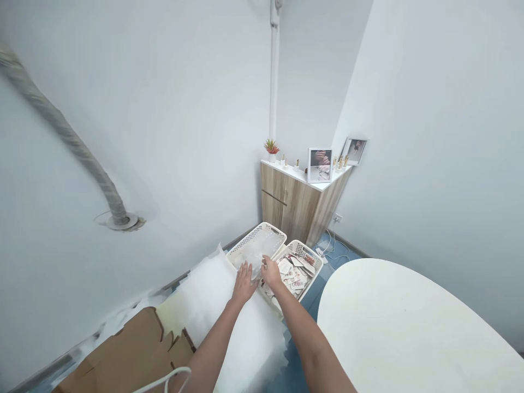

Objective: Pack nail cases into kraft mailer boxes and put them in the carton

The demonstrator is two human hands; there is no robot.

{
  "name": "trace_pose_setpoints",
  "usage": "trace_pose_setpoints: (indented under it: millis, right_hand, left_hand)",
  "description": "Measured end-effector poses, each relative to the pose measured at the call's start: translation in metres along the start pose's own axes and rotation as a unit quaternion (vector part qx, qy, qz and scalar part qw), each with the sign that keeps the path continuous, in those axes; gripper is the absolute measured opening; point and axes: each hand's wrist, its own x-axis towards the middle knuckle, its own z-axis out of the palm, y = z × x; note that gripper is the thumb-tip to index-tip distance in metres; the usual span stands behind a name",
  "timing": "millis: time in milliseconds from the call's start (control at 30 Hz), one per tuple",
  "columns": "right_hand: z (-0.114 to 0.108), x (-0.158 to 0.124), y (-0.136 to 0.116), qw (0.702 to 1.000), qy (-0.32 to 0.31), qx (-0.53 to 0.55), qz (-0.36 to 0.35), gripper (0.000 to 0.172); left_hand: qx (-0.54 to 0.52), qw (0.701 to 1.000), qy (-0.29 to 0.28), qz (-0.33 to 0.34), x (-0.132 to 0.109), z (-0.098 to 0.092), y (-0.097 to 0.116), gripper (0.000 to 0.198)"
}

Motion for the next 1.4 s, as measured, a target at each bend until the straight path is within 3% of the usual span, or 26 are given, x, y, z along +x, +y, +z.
trace_pose_setpoints:
  millis: [100,233,400,600,800,967,1100,1300,1400]
  right_hand:
    - [0.003,-0.008,0.005,0.999,-0.041,-0.030,-0.010,0.054]
    - [0.004,-0.008,0.005,0.993,-0.075,-0.081,-0.034,0.052]
    - [0.010,0.016,-0.001,0.979,-0.110,-0.136,-0.106,0.054]
    - [0.027,0.049,-0.007,0.949,-0.223,-0.185,-0.124,0.070]
    - [0.020,0.044,-0.002,0.955,-0.182,-0.196,-0.128,0.035]
    - [0.013,0.031,-0.001,0.957,-0.159,-0.204,-0.130,0.052]
    - [0.024,0.034,-0.003,0.957,-0.155,-0.217,-0.113,0.045]
    - [0.038,0.048,-0.005,0.973,-0.162,-0.164,-0.011,0.048]
    - [0.037,0.051,-0.007,0.984,-0.122,-0.131,0.013,0.050]
  left_hand:
    - [0.064,0.997,-0.016,-0.029,0.003,0.003,0.005,0.059]
    - [0.100,0.995,-0.026,-0.012,-0.002,-0.002,0.002,0.054]
    - [0.094,0.994,-0.057,0.018,-0.005,-0.019,-0.009,0.051]
    - [0.053,0.995,-0.045,0.077,-0.002,-0.023,-0.034,0.053]
    - [0.012,0.999,-0.021,0.040,0.005,-0.018,-0.037,0.061]
    - [0.063,0.998,-0.018,-0.003,0.010,-0.017,-0.023,0.057]
    - [0.070,0.997,-0.005,-0.013,0.006,-0.016,-0.020,0.050]
    - [0.035,0.999,-0.006,0.012,-0.007,-0.014,-0.026,0.047]
    - [0.002,1.000,0.003,0.016,-0.008,-0.012,-0.031,0.049]
